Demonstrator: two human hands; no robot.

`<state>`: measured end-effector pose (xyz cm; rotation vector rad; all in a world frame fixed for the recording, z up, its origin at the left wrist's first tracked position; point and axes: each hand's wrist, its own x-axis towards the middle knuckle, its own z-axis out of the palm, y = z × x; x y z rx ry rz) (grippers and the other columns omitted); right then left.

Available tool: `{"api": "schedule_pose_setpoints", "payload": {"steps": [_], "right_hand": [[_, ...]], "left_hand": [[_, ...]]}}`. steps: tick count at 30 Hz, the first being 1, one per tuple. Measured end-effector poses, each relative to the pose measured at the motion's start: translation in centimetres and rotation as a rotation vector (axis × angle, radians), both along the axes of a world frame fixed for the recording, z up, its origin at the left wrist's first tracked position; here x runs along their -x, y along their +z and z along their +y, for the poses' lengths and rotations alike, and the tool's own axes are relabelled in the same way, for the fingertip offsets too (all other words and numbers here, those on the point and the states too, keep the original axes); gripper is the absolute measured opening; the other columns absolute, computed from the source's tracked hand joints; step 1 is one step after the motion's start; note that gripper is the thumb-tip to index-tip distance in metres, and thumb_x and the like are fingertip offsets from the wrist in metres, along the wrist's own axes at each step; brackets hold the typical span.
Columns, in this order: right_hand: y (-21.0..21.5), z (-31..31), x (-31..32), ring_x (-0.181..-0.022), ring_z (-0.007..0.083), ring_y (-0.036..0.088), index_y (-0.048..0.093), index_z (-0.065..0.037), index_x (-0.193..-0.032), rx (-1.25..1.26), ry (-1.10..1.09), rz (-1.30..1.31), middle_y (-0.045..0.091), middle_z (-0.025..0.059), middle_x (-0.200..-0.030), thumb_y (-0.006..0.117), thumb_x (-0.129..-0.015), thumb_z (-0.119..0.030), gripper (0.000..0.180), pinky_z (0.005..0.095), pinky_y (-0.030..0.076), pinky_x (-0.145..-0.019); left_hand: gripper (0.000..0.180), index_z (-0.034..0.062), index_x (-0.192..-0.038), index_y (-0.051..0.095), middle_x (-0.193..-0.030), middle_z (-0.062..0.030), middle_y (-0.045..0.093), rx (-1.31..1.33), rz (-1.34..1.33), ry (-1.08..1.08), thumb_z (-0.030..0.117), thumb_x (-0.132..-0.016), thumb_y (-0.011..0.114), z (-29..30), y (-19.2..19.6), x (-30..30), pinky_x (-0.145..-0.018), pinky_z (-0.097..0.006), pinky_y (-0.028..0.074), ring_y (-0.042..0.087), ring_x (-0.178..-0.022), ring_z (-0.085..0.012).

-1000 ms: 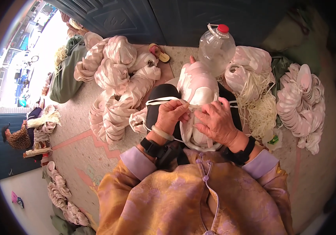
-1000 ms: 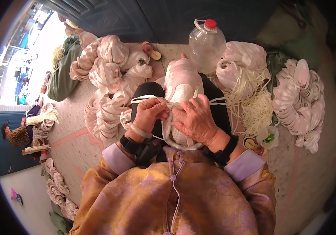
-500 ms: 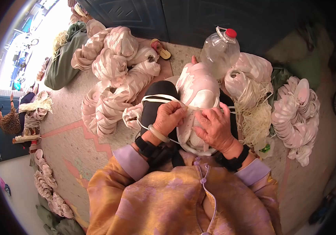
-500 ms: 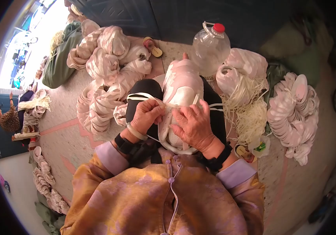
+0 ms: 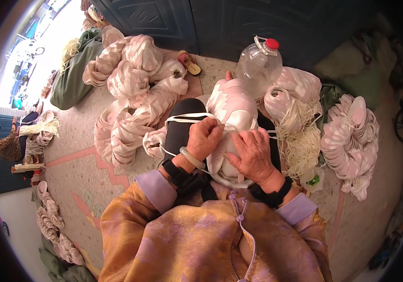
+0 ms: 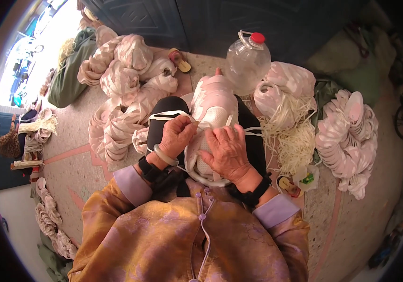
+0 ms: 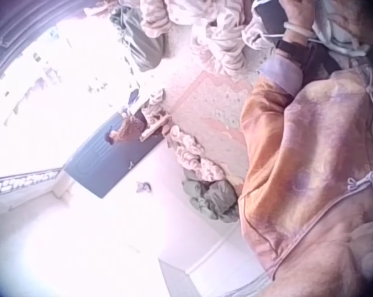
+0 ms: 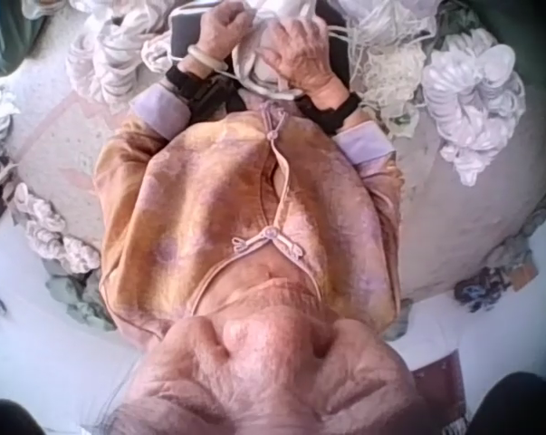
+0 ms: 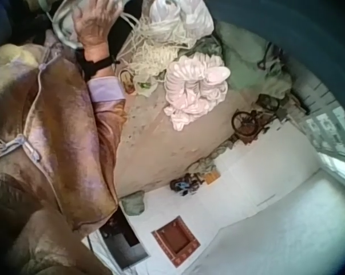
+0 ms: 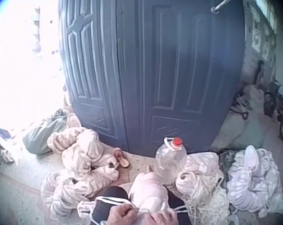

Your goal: The recorder is lacing a white shoe in a workshop setting with various shoe components scattered on the floor.

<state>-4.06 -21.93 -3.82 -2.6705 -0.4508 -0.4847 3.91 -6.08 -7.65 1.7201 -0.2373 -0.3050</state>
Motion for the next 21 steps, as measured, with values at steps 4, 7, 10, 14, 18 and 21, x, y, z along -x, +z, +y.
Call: {"api": "schedule_pose_setpoints", "payload": {"steps": [4, 7, 10, 14, 18, 21], "right_hand": [[0.1, 0.0, 0.0, -0.089, 0.0239, 0.047, 0.053, -0.003, -0.109, -0.014, 0.002, 0.007, 0.047, 0.007, -0.093, 0.066, -0.07, -0.036, 0.053, 0.0467, 0.033, -0.09], [0.1, 0.0, -0.1, -0.09, 0.025, 0.047, 0.053, -0.001, -0.11, -0.001, 0.006, 0.012, 0.047, 0.0078, -0.095, 0.063, -0.074, -0.039, 0.053, 0.0458, 0.033, -0.089], [0.0, -0.2, -0.1, -0.09, 0.0262, 0.047, 0.054, 0.0, -0.11, 0.015, 0.009, 0.016, 0.048, 0.0088, -0.096, 0.059, -0.078, -0.044, 0.054, 0.0449, 0.034, -0.088], [0.1, 0.0, -0.2, -0.089, 0.0238, 0.047, 0.054, -0.002, -0.108, -0.021, -0.001, 0.012, 0.047, 0.0063, -0.092, 0.067, -0.07, -0.037, 0.054, 0.0452, 0.033, -0.088], [0.1, 0.1, -0.1, -0.089, 0.0238, 0.047, 0.054, -0.002, -0.108, -0.031, 0.0, 0.007, 0.047, 0.0062, -0.091, 0.067, -0.069, -0.037, 0.054, 0.0447, 0.033, -0.088], [0.1, 0.1, -0.1, -0.089, 0.0237, 0.047, 0.054, -0.002, -0.109, -0.028, -0.003, 0.015, 0.047, 0.0063, -0.091, 0.067, -0.069, -0.037, 0.054, 0.044, 0.033, -0.088]], "left_hand": [[0.014, -0.0008, -0.073, 0.057, -0.055, -0.005, 0.054, -0.043, -0.047, -0.007, 0.009, -0.08, 0.064, -0.1, 0.4, 0.0, -0.049, -0.026, 0.041, 0.045, -0.051, -0.0082], [0.014, -0.0006, -0.073, 0.057, -0.055, -0.0063, 0.054, -0.066, -0.093, -0.011, 0.01, -0.079, 0.064, -0.1, 0.4, -0.1, -0.049, -0.026, 0.041, 0.046, -0.05, -0.0084], [0.015, -0.0004, -0.072, 0.056, -0.054, -0.0087, 0.053, -0.106, -0.142, -0.023, 0.011, -0.078, 0.065, -0.1, 0.6, -0.1, -0.048, -0.027, 0.041, 0.047, -0.048, -0.0111], [0.013, 0.0001, -0.073, 0.056, -0.056, -0.0131, 0.054, -0.14, -0.23, -0.028, 0.01, -0.077, 0.064, -0.2, 0.8, -0.1, -0.048, -0.031, 0.042, 0.052, -0.047, -0.0206], [0.011, 0.001, -0.074, 0.057, -0.061, -0.0166, 0.057, -0.213, -0.386, -0.071, 0.009, -0.075, 0.064, -0.4, 1.2, 0.0, -0.051, -0.035, 0.045, 0.058, -0.053, -0.0298], [0.012, 0.0017, -0.074, 0.056, -0.064, -0.0178, 0.058, -0.287, -0.375, -0.113, 0.01, -0.074, 0.064, -0.6, 1.3, -0.1, -0.054, -0.037, 0.046, 0.06, -0.059, -0.032]]}}
